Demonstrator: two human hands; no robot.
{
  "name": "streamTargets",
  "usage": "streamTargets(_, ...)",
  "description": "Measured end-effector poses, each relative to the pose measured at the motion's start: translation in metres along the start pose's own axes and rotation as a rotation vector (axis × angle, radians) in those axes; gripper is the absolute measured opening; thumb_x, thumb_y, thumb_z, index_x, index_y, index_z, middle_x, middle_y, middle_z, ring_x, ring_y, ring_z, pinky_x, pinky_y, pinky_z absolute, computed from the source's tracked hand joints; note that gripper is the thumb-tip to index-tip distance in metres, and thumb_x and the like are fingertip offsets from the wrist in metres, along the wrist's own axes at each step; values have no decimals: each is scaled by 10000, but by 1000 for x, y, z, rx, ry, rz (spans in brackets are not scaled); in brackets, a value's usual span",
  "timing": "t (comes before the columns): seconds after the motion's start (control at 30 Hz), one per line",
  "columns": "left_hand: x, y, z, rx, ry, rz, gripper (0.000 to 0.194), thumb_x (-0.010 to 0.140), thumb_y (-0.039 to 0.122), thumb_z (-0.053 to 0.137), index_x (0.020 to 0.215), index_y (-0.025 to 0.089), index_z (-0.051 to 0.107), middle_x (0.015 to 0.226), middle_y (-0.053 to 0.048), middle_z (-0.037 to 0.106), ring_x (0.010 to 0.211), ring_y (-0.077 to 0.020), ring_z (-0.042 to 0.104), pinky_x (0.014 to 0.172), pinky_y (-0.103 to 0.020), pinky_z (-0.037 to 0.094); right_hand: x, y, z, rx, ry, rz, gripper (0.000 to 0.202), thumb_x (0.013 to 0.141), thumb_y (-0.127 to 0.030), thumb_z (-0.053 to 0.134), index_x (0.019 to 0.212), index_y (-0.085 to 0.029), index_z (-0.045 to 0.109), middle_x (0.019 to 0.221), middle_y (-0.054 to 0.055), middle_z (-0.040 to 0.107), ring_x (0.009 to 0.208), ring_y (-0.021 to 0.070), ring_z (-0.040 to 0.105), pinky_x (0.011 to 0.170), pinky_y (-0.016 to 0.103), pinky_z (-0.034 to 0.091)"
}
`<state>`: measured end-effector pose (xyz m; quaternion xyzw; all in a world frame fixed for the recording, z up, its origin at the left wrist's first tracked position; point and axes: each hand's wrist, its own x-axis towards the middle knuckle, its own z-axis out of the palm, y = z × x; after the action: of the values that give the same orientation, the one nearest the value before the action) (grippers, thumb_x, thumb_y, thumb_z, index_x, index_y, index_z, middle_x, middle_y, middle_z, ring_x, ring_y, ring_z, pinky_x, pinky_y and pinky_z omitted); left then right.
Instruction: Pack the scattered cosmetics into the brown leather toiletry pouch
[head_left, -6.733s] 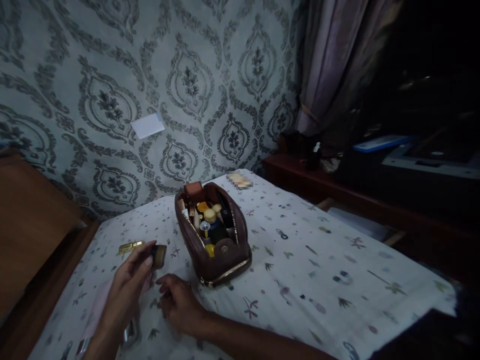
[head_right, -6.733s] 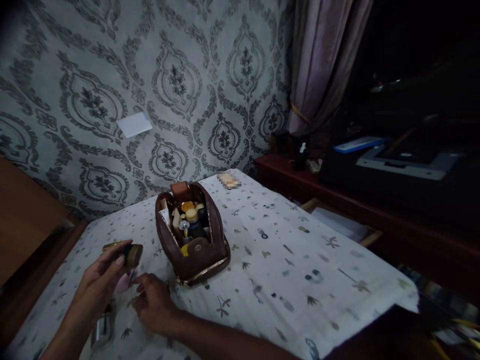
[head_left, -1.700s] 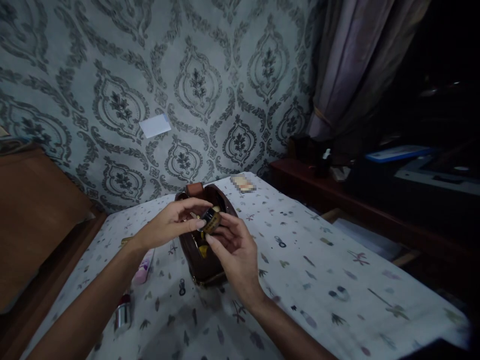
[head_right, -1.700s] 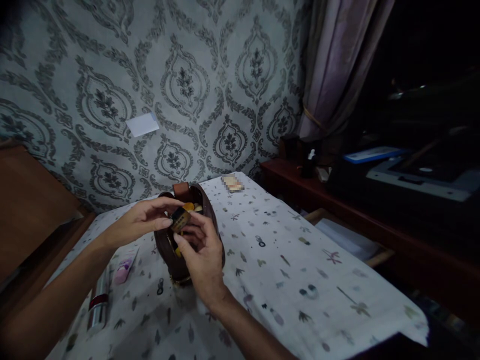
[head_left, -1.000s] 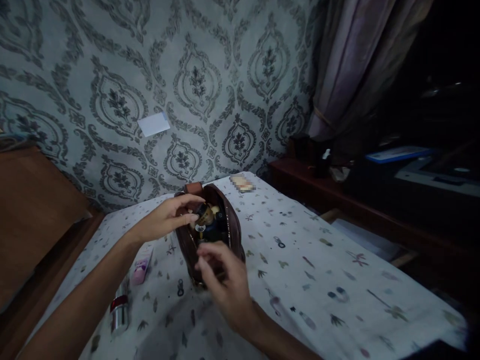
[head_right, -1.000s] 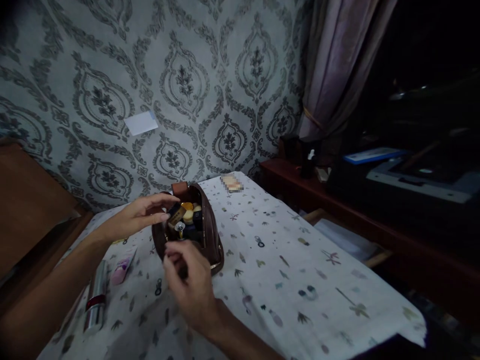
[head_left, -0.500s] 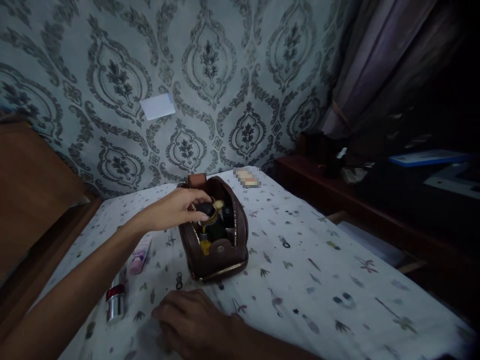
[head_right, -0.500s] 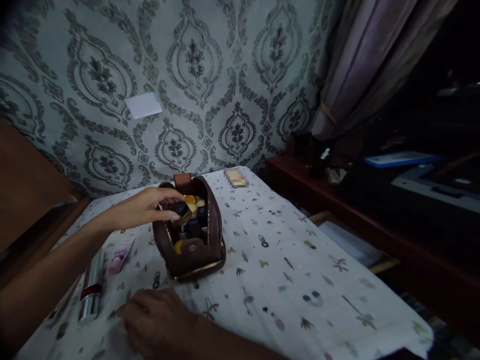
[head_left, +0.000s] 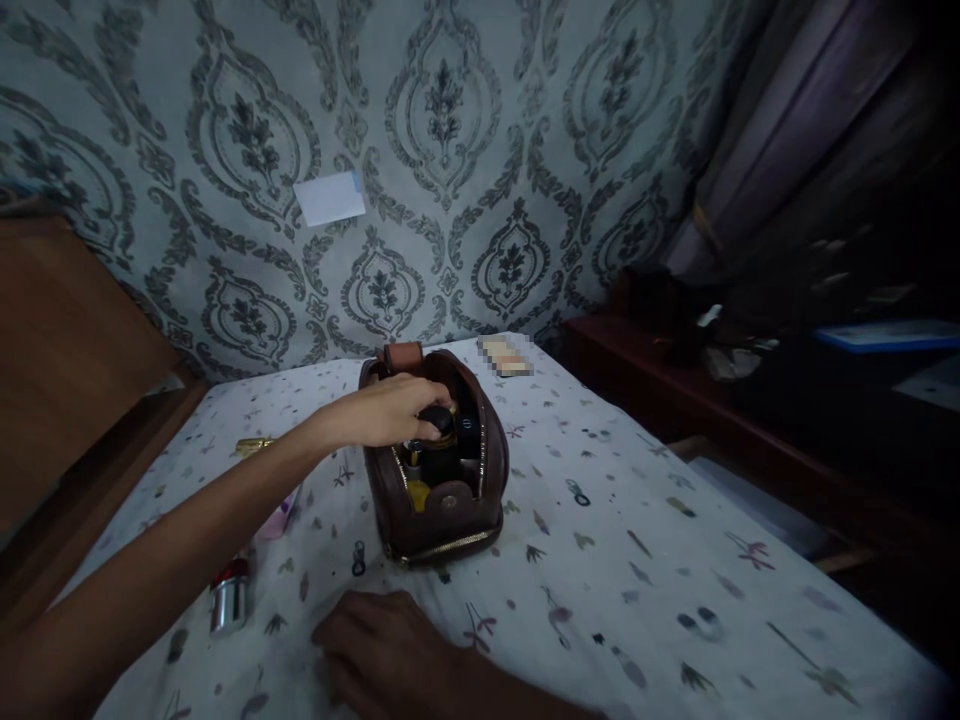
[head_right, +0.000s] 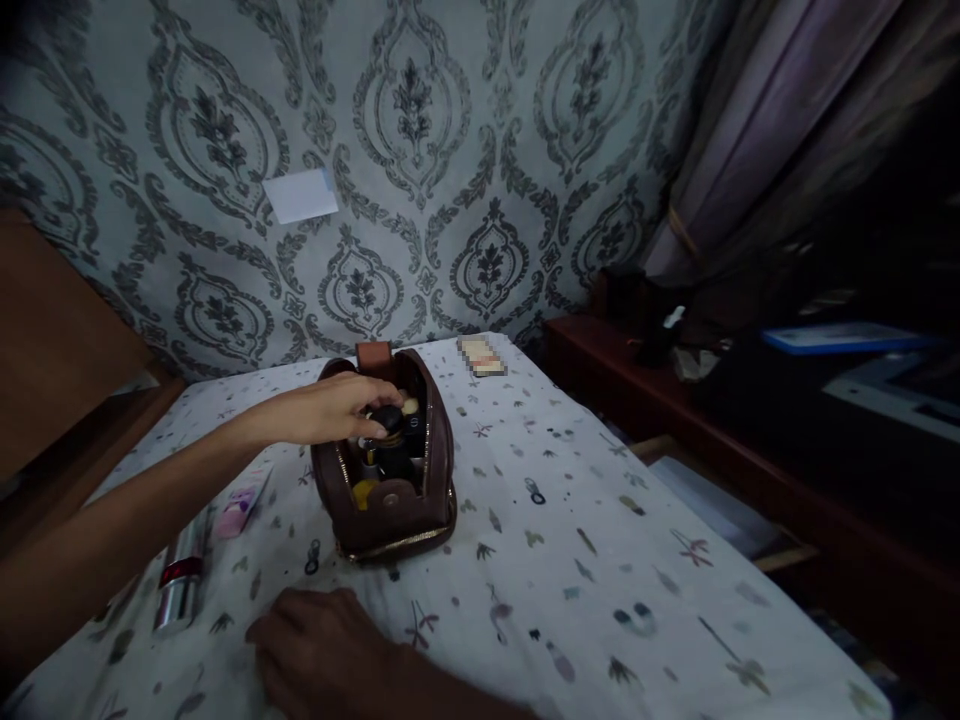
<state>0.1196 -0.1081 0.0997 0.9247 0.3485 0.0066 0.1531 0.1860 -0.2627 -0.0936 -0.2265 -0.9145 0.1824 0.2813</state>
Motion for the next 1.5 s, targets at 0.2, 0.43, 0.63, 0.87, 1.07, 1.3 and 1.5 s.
streamTargets(0.2, 8, 3, 2, 82, -39, -21, 390, 829, 254, 649, 1208, 161, 641, 1059, -73, 699, 962, -238, 628, 751, -271, 428, 0, -1, -5, -2, -64, 16, 143, 919, -244, 538, 1052, -206, 577, 950, 33, 688, 798, 157, 650, 668, 247, 471)
streamTargets(0.43, 13, 5, 7, 124, -88, -54, 428, 834, 244, 640, 1254, 161, 615, 1162, -94, 682, 1083, -266, 598, 825, -283, 433, -1, -2, -7, -17, -78, 37, 139, 928, -282, 542, 1038, -214, 592, 947, 26, 688, 810, 164, 662, 659, 257, 469)
streamTargets(0.63, 13, 6, 6, 101, -106, -46, 397, 865, 242, 617, 1250, 146, 616, 1125, -96, 689, 1030, -259, 619, 800, -285, 435, -1, -2, -6, -44, -71, 25, 121, 925, -283, 547, 1013, -211, 590, 946, 14, 682, 778, 157, 649, 617, 264, 440)
streamTargets(0.87, 16, 8, 5, 197, -138, -50, 359, 884, 286, 606, 1219, 158, 603, 1152, -93, 678, 1053, -254, 619, 814, -282, 451, -1, -2, -10, -33, -98, 9, 139, 928, -256, 554, 1052, -202, 588, 969, 17, 684, 828, 154, 647, 628, 261, 420)
streamTargets(1.07, 21, 5, 9, 226, -145, -34, 393, 851, 284, 652, 1213, 148, 582, 1176, -102, 660, 1075, -252, 610, 834, -284, 454, 0, -4, -12, -20, -100, 19, 150, 946, -260, 530, 1070, -201, 590, 969, 21, 683, 823, 156, 649, 626, 257, 414)
streamTargets(1.3, 23, 6, 13, 223, -175, -29, 369, 824, 260, 677, 1164, 156, 577, 1135, -80, 655, 1031, -240, 621, 817, -275, 459, 0, -1, -8, -45, -96, 16, 119, 932, -269, 551, 1009, -197, 605, 950, 14, 677, 782, 147, 634, 608, 254, 405)
streamTargets(1.5, 22, 11, 16, 250, -204, -69, 348, 838, 262, 668, 1142, 128, 565, 1206, -122, 573, 1095, -258, 586, 908, -305, 446, -1, -2, -12, -42, -111, 11, 127, 929, -257, 556, 1023, -192, 614, 947, 16, 676, 789, 149, 633, 608, 257, 402)
